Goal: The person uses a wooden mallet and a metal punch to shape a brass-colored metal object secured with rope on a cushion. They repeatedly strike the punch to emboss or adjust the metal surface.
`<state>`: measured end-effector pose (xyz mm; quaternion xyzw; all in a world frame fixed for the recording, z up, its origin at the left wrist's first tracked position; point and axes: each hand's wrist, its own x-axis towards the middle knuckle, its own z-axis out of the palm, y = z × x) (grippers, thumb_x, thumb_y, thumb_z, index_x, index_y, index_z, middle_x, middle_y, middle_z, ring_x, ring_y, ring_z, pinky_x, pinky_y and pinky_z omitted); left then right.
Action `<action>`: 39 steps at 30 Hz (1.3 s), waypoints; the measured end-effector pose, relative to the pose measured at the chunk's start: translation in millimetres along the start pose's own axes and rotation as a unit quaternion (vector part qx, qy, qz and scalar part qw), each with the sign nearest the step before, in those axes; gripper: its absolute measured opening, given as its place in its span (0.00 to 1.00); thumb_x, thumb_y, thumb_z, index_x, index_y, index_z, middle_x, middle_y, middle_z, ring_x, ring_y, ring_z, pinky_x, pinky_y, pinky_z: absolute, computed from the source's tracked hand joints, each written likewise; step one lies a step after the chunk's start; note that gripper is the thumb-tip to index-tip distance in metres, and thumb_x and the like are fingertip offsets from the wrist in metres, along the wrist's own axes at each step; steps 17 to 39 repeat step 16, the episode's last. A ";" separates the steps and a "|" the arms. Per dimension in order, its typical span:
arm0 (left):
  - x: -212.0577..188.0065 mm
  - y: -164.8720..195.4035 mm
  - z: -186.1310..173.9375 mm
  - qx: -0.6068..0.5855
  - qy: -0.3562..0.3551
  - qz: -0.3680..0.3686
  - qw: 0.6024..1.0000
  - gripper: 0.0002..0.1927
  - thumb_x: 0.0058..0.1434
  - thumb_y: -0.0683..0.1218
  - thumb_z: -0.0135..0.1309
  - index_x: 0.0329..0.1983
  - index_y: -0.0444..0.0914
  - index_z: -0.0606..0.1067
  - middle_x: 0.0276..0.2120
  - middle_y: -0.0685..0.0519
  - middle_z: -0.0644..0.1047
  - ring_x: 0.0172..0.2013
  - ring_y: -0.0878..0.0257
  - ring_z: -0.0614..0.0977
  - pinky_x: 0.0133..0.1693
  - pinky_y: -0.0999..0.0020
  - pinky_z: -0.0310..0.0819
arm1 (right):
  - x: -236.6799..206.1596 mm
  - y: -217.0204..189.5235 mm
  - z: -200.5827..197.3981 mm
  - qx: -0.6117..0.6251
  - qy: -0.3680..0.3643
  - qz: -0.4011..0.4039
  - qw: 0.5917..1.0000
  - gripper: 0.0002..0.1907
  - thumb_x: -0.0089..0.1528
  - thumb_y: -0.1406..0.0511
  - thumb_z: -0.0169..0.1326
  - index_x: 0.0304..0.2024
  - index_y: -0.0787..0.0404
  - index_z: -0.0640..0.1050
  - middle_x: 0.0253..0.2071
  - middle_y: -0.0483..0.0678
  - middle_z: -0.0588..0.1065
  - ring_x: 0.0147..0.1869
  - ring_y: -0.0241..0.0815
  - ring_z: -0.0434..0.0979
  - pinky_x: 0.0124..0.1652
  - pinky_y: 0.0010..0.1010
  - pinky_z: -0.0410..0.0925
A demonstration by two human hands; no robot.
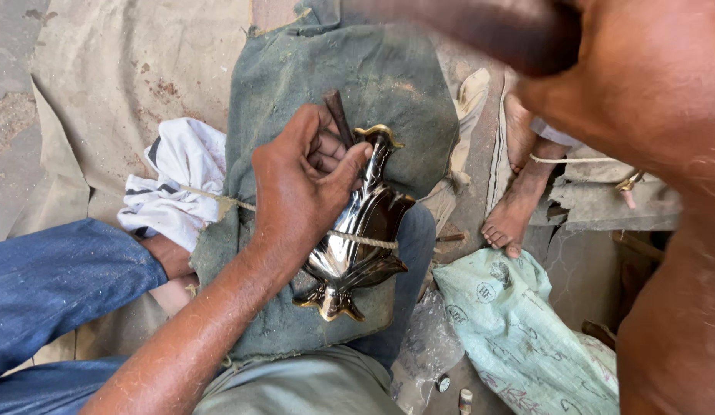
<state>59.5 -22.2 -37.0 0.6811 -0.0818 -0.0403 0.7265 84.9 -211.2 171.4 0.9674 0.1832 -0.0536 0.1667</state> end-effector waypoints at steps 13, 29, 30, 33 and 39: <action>-17.7 -17.1 7.4 0.013 0.054 0.059 0.997 0.14 0.64 0.41 0.67 0.39 0.34 0.71 0.28 0.54 0.78 0.30 0.75 0.78 0.33 0.79 0.77 | -8.9 -13.1 -27.7 0.086 -0.012 0.014 0.996 0.15 0.62 0.69 0.58 0.52 0.64 0.80 0.31 0.53 0.79 0.28 0.43 0.80 0.25 0.35 0.70; -30.4 -32.7 -58.4 -0.011 0.075 0.060 0.995 0.14 0.63 0.41 0.66 0.47 0.35 0.74 0.30 0.54 0.80 0.31 0.75 0.79 0.32 0.80 0.79 | -11.7 -35.7 -45.6 0.141 0.030 0.015 0.989 0.19 0.62 0.72 0.59 0.56 0.62 0.78 0.33 0.54 0.79 0.32 0.45 0.82 0.29 0.33 0.72; -30.4 -32.7 -58.4 -0.011 0.075 0.060 0.995 0.14 0.63 0.41 0.66 0.47 0.35 0.74 0.30 0.54 0.80 0.31 0.75 0.79 0.32 0.80 0.79 | -11.7 -35.7 -45.6 0.141 0.030 0.015 0.989 0.19 0.62 0.72 0.59 0.56 0.62 0.78 0.33 0.54 0.79 0.32 0.45 0.82 0.29 0.33 0.72; -30.4 -32.7 -58.4 -0.011 0.075 0.060 0.995 0.14 0.63 0.41 0.66 0.47 0.35 0.74 0.30 0.54 0.80 0.31 0.75 0.79 0.32 0.80 0.79 | -11.7 -35.7 -45.6 0.141 0.030 0.015 0.989 0.19 0.62 0.72 0.59 0.56 0.62 0.78 0.33 0.54 0.79 0.32 0.45 0.82 0.29 0.33 0.72; -30.4 -32.7 -58.4 -0.011 0.075 0.060 0.995 0.14 0.63 0.41 0.66 0.47 0.35 0.74 0.30 0.54 0.80 0.31 0.75 0.79 0.32 0.80 0.79 | -11.7 -35.7 -45.6 0.141 0.030 0.015 0.989 0.19 0.62 0.72 0.59 0.56 0.62 0.78 0.33 0.54 0.79 0.32 0.45 0.82 0.29 0.33 0.72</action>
